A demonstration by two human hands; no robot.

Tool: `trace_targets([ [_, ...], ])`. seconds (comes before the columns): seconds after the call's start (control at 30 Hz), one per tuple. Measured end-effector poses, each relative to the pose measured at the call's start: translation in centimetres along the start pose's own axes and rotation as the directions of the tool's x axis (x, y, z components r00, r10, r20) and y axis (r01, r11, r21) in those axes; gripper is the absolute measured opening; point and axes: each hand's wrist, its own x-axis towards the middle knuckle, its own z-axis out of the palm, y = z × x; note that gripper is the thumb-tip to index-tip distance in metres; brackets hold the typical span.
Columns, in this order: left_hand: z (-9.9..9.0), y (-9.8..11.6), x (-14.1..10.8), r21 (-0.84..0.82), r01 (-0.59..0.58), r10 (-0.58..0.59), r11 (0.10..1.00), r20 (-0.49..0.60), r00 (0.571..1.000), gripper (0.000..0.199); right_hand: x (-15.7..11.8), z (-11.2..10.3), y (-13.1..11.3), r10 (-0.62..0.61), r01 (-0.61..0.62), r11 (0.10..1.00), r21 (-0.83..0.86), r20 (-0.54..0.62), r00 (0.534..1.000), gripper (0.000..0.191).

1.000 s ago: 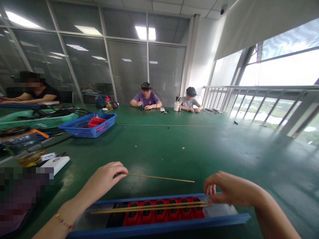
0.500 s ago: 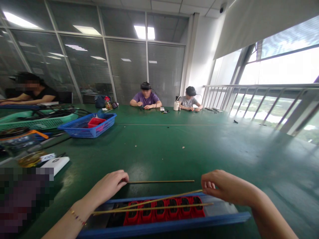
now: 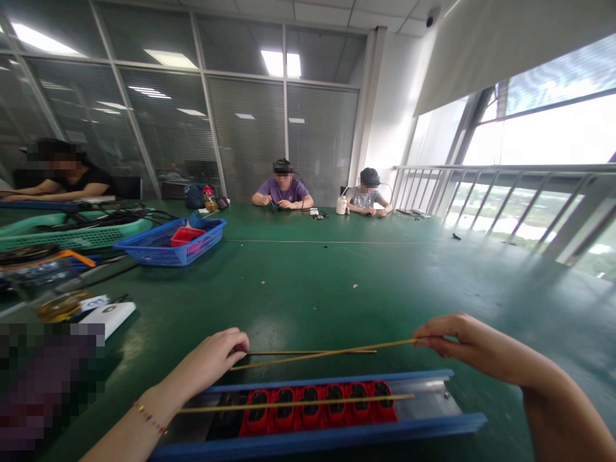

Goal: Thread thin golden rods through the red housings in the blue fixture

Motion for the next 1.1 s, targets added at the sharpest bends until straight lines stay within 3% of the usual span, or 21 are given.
trace_targets([
  [0.23, -0.1, 0.2, -0.3, 0.018, -0.009, 0.009, 1.000, -0.020, 1.000, 0.019, 2.9, 3.3, 2.4, 0.106, -0.096, 0.991, -0.093, 0.106, 0.989, 0.040],
  [0.47, -0.2, 0.3, -0.4, 0.026, -0.019, 0.020, 0.999, -0.039, 0.999, 0.027, 5.7, 7.7, 3.4, 0.124, -0.117, 0.922, -0.368, -0.006, 0.992, 0.018],
  [0.73, -0.5, 0.5, -0.5, 0.046, 0.001, 0.001, 0.999, -0.044, 0.999, 0.028, 7.3, 9.9, 3.6, 0.082, -0.095, 0.898, -0.429, -0.049, 0.995, 0.017],
  [0.93, -3.3, 2.2, -1.2, -0.021, -0.041, 0.039, 0.999, -0.083, 0.996, 0.031, 7.7, 10.5, 4.0, 0.089, -0.115, 0.919, -0.377, -0.086, 0.992, 0.015],
  [1.1, -6.0, 6.1, -3.8, -0.104, -0.110, 0.122, 0.988, 0.111, 0.986, 0.022, 7.6, 10.4, 4.0, 0.113, -0.128, 0.936, -0.328, -0.062, 0.992, 0.018],
])
